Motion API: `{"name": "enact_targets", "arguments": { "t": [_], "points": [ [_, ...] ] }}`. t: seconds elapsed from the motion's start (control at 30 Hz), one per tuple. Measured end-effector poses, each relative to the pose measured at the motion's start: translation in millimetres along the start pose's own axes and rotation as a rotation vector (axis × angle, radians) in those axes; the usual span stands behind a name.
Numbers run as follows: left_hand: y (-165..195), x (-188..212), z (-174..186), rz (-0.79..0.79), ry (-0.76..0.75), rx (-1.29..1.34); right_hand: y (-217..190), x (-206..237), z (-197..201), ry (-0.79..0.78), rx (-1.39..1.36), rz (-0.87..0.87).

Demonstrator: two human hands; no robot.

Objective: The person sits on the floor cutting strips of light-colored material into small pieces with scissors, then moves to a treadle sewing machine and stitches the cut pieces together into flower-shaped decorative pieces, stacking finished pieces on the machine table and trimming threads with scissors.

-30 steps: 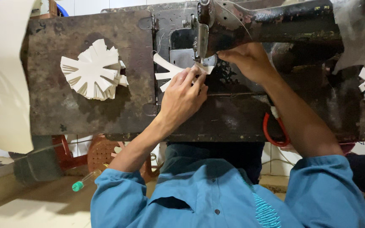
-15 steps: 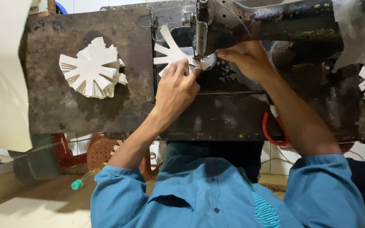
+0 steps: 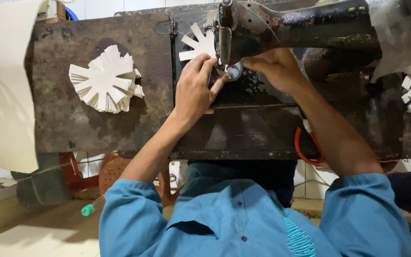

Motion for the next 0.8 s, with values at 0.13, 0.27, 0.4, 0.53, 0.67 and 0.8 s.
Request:
{"name": "enact_targets", "arguments": {
  "t": [0.13,0.27,0.4,0.53,0.67,0.8],
  "points": [
    [-5.7,-8.7,1.3,-0.024,-0.072,0.074,0.6,1.4,0.1,-0.004,0.028,-0.042],
    [-12.7,-12.1,-2.9,-0.083,-0.134,0.081,12.2,2.5,4.3,0.04,0.18,-0.254],
    [-25.2,-19.8,-13.3,-0.149,-0.238,0.083,7.5,-0.8,1.2,0.027,0.179,-0.14],
    [-33.3,-25.1,-18.3,-0.252,-0.303,0.043,12.4,-0.7,3.7,0.034,0.186,-0.142],
    [-28.6,-18.1,-10.4,-0.269,-0.244,-0.243,16.9,2.0,3.7,0.033,0.113,-0.171],
    [-3.8,7.6,9.7,-0.236,-0.134,-0.412,15.2,2.5,2.6,0.04,0.105,-0.149]
  ]
}}
Point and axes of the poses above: each hand's wrist, its own x-axis away from the middle knuckle, its own z-axis out of the back of the hand, y = z × x, the point moved 7 cm from there along -x, towards the middle knuckle, and after that the axes turned 5 degrees about -x, right-handed, at the moved point
